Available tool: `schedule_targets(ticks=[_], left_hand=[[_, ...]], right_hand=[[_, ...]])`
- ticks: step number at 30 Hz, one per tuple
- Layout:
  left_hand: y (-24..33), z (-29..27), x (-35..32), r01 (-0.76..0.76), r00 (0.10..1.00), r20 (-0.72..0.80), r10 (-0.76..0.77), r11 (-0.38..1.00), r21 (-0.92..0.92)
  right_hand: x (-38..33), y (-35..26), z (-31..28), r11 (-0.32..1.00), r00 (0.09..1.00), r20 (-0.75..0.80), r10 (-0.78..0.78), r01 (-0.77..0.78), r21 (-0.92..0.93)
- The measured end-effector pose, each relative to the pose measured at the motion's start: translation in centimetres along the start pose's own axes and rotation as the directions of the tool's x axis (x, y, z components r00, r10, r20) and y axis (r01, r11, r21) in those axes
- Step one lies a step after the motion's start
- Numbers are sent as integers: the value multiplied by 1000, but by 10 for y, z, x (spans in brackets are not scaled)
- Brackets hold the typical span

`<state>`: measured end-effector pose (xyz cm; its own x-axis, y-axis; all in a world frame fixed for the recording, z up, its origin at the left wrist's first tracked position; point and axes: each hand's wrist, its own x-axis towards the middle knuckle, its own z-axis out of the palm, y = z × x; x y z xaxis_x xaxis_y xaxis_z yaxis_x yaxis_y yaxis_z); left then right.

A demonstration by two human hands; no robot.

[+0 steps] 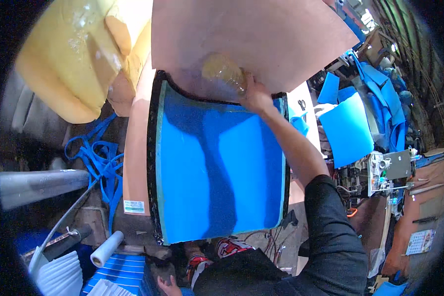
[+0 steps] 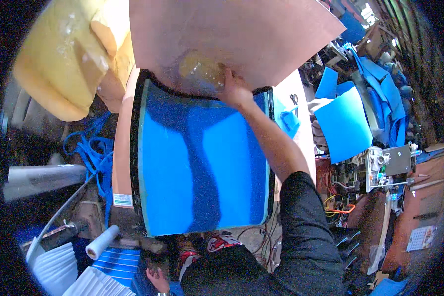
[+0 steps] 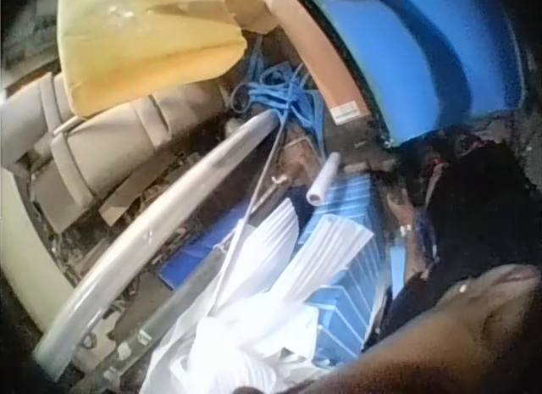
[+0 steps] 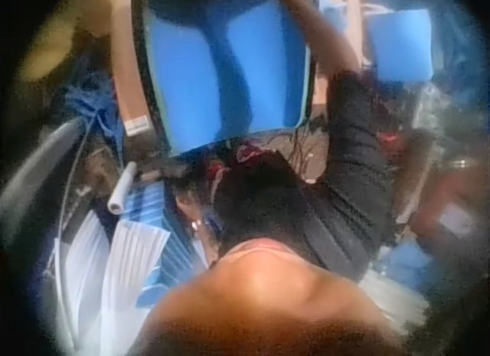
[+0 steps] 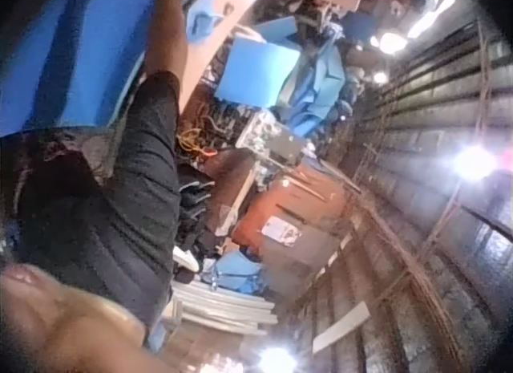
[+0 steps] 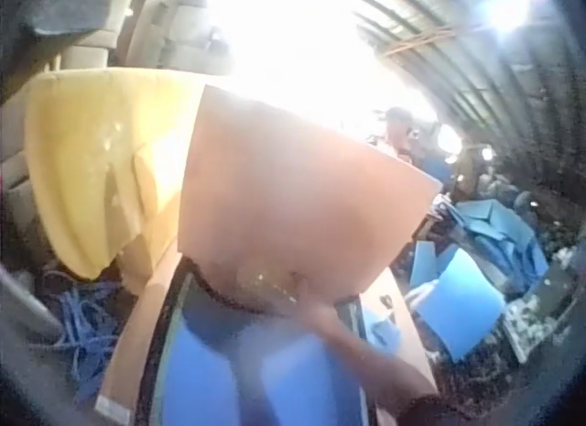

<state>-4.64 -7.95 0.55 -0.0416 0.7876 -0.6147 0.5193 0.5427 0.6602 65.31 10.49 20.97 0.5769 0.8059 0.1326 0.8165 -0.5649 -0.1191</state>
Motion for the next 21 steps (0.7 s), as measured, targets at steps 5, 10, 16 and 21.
schedule_targets(ticks=[5,10,16,21], left_hand=[[8,-1,-14,-144,990,8,144,978,151],[-41,7,1,-151,987,-20,157,970,192],[-77,28,18,-75,996,43,79,994,-85],[-64,25,1,68,996,-16,-83,894,-444]], right_hand=[[-7,7,25,998,993,-113,-34,27,-62],[6,14,-59,986,984,161,82,-56,-158],[-2,34,-53,999,996,-84,27,-31,-40],[-15,28,21,943,948,-252,196,-111,315]])
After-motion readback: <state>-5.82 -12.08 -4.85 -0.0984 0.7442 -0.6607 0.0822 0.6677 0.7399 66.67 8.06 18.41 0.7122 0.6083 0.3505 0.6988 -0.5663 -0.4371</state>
